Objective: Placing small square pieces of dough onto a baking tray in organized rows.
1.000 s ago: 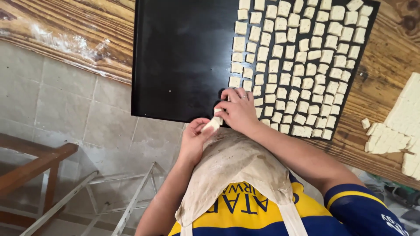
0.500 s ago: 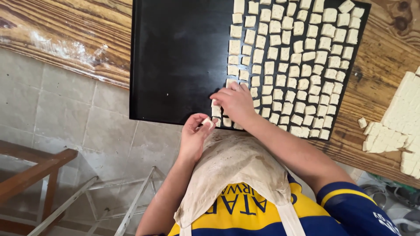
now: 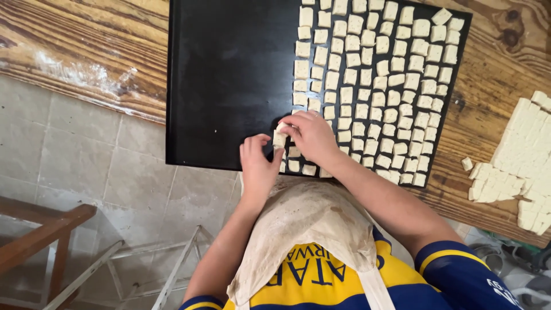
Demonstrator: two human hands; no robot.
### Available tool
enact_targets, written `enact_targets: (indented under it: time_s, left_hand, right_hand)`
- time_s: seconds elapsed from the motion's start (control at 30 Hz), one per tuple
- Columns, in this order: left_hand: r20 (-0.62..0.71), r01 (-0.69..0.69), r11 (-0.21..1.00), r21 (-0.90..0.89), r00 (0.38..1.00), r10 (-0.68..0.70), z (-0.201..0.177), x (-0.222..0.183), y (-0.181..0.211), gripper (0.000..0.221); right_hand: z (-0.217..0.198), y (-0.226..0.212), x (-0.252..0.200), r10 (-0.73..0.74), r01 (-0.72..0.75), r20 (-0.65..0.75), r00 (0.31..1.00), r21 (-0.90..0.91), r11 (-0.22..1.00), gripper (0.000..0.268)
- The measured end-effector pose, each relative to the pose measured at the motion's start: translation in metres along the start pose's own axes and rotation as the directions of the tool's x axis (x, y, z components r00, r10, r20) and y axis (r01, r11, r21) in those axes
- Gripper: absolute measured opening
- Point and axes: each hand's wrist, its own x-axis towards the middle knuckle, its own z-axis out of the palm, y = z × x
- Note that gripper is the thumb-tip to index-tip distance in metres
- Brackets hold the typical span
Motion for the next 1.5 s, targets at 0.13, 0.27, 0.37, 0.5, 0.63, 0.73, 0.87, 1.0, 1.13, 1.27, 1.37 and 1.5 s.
enact_targets:
  time_s: [0.13,0.27,0.37,0.5,0.63,0.73,0.87,1.0,1.13,1.27,1.37,1.5]
  left_hand:
    - [-0.006,-0.051,0.966,0.252,0.999,0.054,0.016,0.007,-0.002,0.046]
    - [-0.004,-0.026,0.962,0.271,1.0,0.028,0.023,0.006,-0.004,0.039]
    - [-0.027,-0.01,0.971,0.237,0.999,0.017,0.024,0.011,0.0,0.04]
    - [-0.024,0.091,0.99,0.108,0.996,-0.089,0.019,0.012,0.011,0.043]
    - [0.04,0.083,0.994,0.065,0.995,-0.086,-0.003,0.0,0.031,0.053]
    - [0.151,0.16,0.971,0.176,0.971,-0.187,0.007,-0.013,0.023,0.034]
    - [0.083,0.312,0.92,0.235,0.937,-0.339,0.009,-0.011,0.034,0.042]
    - [0.039,-0.169,0.932,0.322,0.985,0.165,0.01,-0.015,0.068,0.041]
    - [0.083,-0.216,0.954,0.209,0.976,0.203,0.059,-0.025,0.143,0.028]
    - [0.381,-0.016,1.0,-0.007,0.924,0.018,0.153,-0.04,0.192,0.033]
    - [0.543,-0.179,0.961,-0.209,0.796,0.267,0.232,-0.061,0.228,0.032]
    - [0.645,-0.282,0.833,-0.476,0.531,0.549,0.323,-0.087,0.27,0.024]
  right_hand:
    - [0.013,0.021,0.009,-0.104,0.091,-0.054,0.993,-0.204,0.975,0.021]
    - [0.025,0.028,0.02,-0.123,0.097,-0.073,0.99,-0.292,0.952,0.02]
    - [0.028,0.03,0.031,-0.148,0.119,-0.064,0.987,-0.329,0.937,0.025]
    - [0.02,0.03,0.034,-0.192,0.136,-0.16,0.968,-0.308,0.942,0.038]
    - [-0.034,0.021,0.002,-0.059,0.051,-0.19,0.98,-0.05,0.997,0.028]
    - [-0.077,0.065,-0.044,0.057,-0.054,-0.227,0.972,0.02,0.998,0.027]
    - [-0.163,0.139,-0.127,0.278,-0.281,-0.279,0.919,0.028,0.959,0.031]
    - [-0.272,0.196,-0.203,0.565,-0.578,-0.126,0.815,-0.232,0.782,0.037]
    - [-0.325,0.221,-0.275,0.716,-0.533,0.213,0.665,-0.537,0.654,0.074]
    - [-0.31,0.266,-0.328,0.597,-0.426,0.177,0.782,-0.548,0.72,0.074]
    - [-0.3,0.291,-0.347,0.519,-0.408,0.073,0.852,-0.529,0.744,0.053]
    - [-0.311,0.295,-0.348,0.504,-0.411,0.184,0.844,-0.38,0.828,0.038]
